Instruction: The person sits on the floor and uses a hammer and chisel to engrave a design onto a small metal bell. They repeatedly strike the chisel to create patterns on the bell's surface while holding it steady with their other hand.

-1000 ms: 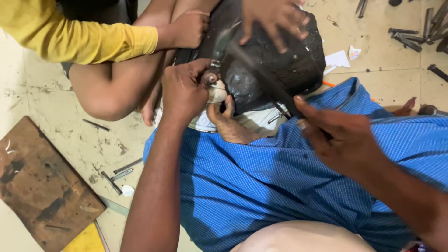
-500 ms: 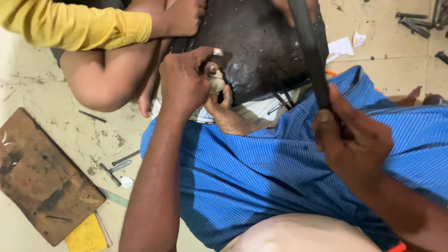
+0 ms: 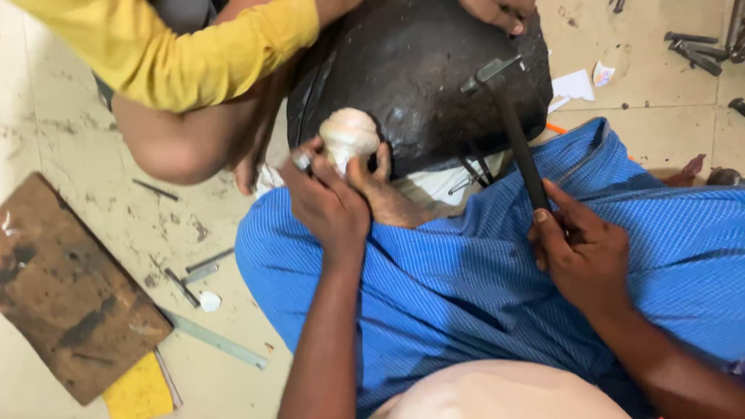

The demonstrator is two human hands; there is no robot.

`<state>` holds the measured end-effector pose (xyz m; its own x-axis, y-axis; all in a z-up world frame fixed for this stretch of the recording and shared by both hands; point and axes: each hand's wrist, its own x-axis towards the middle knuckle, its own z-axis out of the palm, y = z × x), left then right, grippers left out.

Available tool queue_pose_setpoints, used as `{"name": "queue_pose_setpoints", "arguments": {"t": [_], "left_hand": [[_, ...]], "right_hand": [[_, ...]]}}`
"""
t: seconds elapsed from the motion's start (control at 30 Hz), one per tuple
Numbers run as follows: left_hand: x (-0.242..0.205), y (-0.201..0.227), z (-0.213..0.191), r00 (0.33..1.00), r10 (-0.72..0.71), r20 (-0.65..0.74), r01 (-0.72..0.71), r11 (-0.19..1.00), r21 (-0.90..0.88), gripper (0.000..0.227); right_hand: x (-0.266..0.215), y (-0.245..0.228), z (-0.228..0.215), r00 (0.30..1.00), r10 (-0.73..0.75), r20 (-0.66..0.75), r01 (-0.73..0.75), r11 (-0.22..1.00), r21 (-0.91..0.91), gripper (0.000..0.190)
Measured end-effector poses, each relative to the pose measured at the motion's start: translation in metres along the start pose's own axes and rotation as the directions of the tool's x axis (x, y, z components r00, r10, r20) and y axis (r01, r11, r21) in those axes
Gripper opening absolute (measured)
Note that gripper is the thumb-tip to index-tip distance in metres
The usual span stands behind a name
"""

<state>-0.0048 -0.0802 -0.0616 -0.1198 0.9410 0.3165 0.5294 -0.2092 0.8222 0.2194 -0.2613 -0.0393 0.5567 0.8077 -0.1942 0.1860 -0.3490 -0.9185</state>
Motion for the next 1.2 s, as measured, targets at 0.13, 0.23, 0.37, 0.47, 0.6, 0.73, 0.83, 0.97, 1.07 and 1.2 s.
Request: {"name": "queue_pose_setpoints", "arguments": {"t": [0.13, 0.23, 0.37, 0.47, 0.6, 0.73, 0.83, 0.97, 1.07, 1.2], "left_hand": [[0.040, -0.041, 0.003, 0.951, -0.308, 0.021, 0.290, 0.870, -0.398, 0.027], [0.052, -0.053, -0.001, 0.965, -0.236, 0.110, 0.260, 0.901, -0.347, 0.017], [0.032, -0.047, 0.006, 0.888, -0.425, 0.175, 0.451, 0.737, -0.503, 0.015], [0.039, -0.033, 0.004, 0.806, -0.538, 0.247, 0.588, 0.680, -0.438, 0.013], [0.046, -0.015, -0.011, 0.987, 0.110, -0.115, -0.075, 0.960, 0.271, 0.015], [0.057, -0.012, -0.034, 0.984, 0.147, -0.097, -0.131, 0.979, 0.158, 0.014], [0.089, -0.013, -0.028, 0.925, -0.166, 0.343, 0.357, 0.690, -0.629, 0.019], [0.111, -0.009, -0.003, 0.844, -0.118, 0.523, 0.394, 0.797, -0.457, 0.021], [0.113, -0.006, 0.006, 0.792, -0.100, 0.602, 0.379, 0.854, -0.357, 0.015], [0.117, -0.003, 0.003, 0.756, -0.040, 0.654, 0.351, 0.867, -0.353, 0.009]], "right_hand": [[0.000, 0.005, 0.001, 0.999, 0.051, -0.007, -0.050, 0.995, 0.084, 0.039], [0.002, 0.002, 0.003, 0.999, 0.033, -0.024, -0.032, 0.999, 0.021, 0.040], [-0.008, 0.000, 0.002, 0.998, 0.044, -0.035, -0.042, 0.998, 0.052, 0.042], [-0.004, -0.012, 0.004, 0.998, 0.044, -0.044, -0.043, 0.999, 0.018, 0.043], [-0.004, -0.030, -0.003, 0.998, -0.015, -0.057, 0.011, 0.997, -0.075, 0.043], [-0.005, -0.044, -0.011, 0.950, -0.296, -0.095, 0.285, 0.952, -0.114, 0.044], [0.009, -0.062, -0.010, 0.994, -0.110, -0.015, 0.108, 0.990, -0.095, 0.055], [0.027, -0.088, -0.011, 0.997, 0.021, 0.078, 0.004, 0.952, -0.306, 0.055], [0.032, -0.104, -0.011, 0.991, 0.077, 0.109, -0.037, 0.944, -0.329, 0.056], [0.036, -0.125, -0.015, 0.987, -0.007, 0.162, 0.068, 0.925, -0.375, 0.055]]}}
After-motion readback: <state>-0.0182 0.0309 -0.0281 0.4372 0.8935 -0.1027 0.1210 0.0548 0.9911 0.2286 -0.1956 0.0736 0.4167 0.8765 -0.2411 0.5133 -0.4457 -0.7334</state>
